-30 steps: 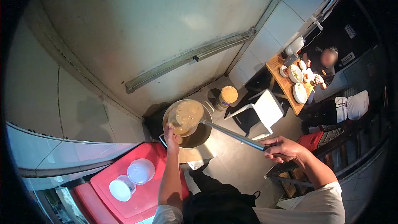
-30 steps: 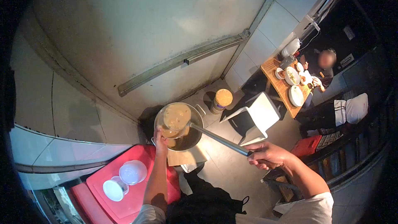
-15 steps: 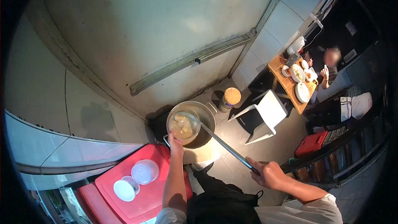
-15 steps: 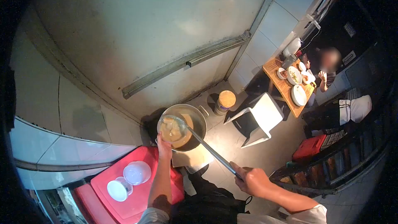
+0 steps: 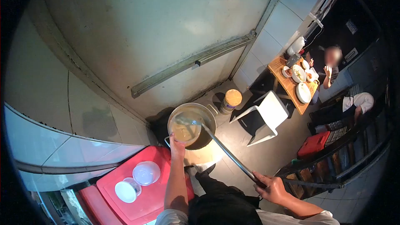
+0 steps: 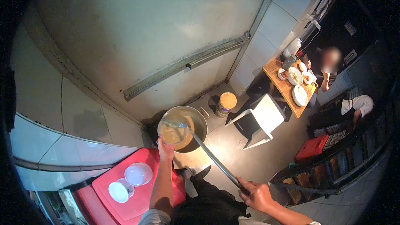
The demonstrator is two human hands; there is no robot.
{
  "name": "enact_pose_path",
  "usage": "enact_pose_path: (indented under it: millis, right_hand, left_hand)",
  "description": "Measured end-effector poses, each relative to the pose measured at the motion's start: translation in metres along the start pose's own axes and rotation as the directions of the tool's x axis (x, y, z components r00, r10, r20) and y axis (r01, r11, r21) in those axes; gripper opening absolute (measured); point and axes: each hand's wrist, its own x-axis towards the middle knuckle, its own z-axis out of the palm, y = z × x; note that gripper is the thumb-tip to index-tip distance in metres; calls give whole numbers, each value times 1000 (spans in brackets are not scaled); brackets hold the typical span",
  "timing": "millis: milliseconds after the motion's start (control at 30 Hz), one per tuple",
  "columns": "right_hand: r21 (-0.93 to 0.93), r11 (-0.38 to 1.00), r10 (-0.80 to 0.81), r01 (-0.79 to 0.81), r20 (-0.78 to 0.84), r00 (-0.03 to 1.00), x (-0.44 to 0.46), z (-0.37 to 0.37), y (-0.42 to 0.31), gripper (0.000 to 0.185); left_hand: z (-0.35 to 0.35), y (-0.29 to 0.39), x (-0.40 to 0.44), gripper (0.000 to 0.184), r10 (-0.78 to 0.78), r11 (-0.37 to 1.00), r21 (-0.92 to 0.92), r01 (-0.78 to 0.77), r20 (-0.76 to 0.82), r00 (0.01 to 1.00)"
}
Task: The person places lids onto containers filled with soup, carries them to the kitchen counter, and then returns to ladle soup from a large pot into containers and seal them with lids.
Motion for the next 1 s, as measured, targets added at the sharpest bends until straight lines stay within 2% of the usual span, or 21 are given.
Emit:
enact_pose_path:
  millis: [33,100,133,200,233,300,400,500,567,633,700,733,767,833,1000]
  right_hand:
    - [165,982,88,-94,45,995,-3,2,5,59]
    - [459,840,233,-289,175,957,-9,7,18,56]
    - [591,681,334,-432,274,902,-6,-1,13,54]
    - [725,245,442,-644,507,739,9,-28,0,51]
    - [749,125,467,-650,534,705,13,-29,3,50]
    - [781,-115,370,-614,607,703,25,-34,11,47]
    - [771,-160,354,-616,628,693,44,-29,32,37]
    - [776,-124,344,-618,618,707,70,-13,52,30]
    - [726,131,393,-675,587,708,94,2,64,30]
    - [560,507,410,-655,512,755,119,43,97,45]
    - [241,861,355,-447,345,869,152,72,97,38]
    - [-26,963,265,-268,262,928,167,104,114,33]
    - [-305,949,145,-76,209,967,184,136,131,29]
    - [-468,883,219,-31,352,910,221,175,139,21]
    - [-574,812,152,102,378,913,257,242,145,23]
  left_hand:
    - [-1,1,0,60,6,1000,9,-6,5,1000]
    - [-3,2,0,59,15,1000,25,-16,14,1000]
    - [-5,3,1,59,12,1000,21,-13,28,1000]
    - [-11,5,4,59,3,1000,13,-4,55,998]
    - [-13,6,4,59,10,1000,15,-11,64,998]
    - [-17,10,4,59,21,1000,19,-23,83,996]
    - [-33,15,11,58,34,997,64,-39,83,996]
    - [-33,26,2,58,30,994,104,-39,89,996]
    - [-32,34,-6,59,35,990,133,-47,91,995]
    - [-32,40,-12,61,53,984,164,-69,100,994]
    - [-36,44,-16,62,69,983,170,-75,44,997]
    - [-37,45,-17,63,78,982,172,-79,16,997]
    - [-35,47,-22,64,78,980,180,-81,24,997]
    - [-30,53,-30,65,80,977,195,-86,40,996]
    - [-41,56,-35,66,113,972,201,-121,51,992]
